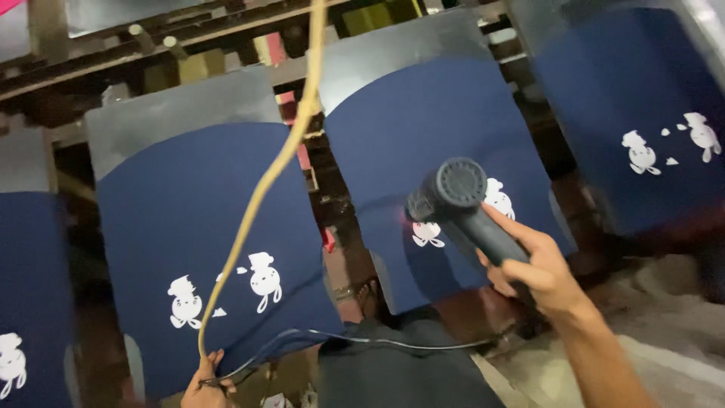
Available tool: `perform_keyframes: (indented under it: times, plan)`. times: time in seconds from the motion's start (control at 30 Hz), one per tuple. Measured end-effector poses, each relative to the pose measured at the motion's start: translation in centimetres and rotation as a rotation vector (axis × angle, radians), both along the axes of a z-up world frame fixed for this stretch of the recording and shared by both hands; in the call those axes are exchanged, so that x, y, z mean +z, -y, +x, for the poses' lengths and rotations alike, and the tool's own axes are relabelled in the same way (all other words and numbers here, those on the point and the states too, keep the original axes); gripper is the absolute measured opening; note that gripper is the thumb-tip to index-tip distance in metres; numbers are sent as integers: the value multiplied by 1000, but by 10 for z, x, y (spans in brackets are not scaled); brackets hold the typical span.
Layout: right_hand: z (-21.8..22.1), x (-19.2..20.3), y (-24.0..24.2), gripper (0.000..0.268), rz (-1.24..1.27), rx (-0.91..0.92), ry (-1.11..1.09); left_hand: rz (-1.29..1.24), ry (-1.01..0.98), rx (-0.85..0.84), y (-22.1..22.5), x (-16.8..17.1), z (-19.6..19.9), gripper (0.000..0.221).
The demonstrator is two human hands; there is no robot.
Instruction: Using a heat gun to dry freshly screen-printed designs on fabric panels in a production line.
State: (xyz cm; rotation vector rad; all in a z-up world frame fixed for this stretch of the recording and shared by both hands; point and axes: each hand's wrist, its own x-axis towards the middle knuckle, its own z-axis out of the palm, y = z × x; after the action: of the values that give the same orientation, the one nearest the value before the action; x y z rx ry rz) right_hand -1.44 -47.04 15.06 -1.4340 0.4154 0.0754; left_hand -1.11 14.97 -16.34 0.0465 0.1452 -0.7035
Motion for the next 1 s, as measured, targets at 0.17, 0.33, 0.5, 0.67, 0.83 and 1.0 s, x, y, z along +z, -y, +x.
perform_keyframes:
  times: [0.17,0.33,0.5,0.67,0.83,1.0]
  plan:
    - [0,11,0,104,-208,-26,-121,1355,-55,39,-57,-72,-16,42]
    - [7,-4,-14,97,-85,-87,-19,1490,-457,-192,-60,-92,-6,58]
    - [-2,1,-4,104,-250,-40,-80,1383,-331,-48,-99,-141,-15,53]
    - [18,5,-25,97,-144,-144,-18,1372,-266,-60,-30,-7,-18,47]
    - [-3,9,-7,98,-181,-32,-93,1828,-369,-46,-23,-63,-2,43]
    - [3,3,-20,98,-88,-75,-26,1160,-67,44,-81,-79,-36,47]
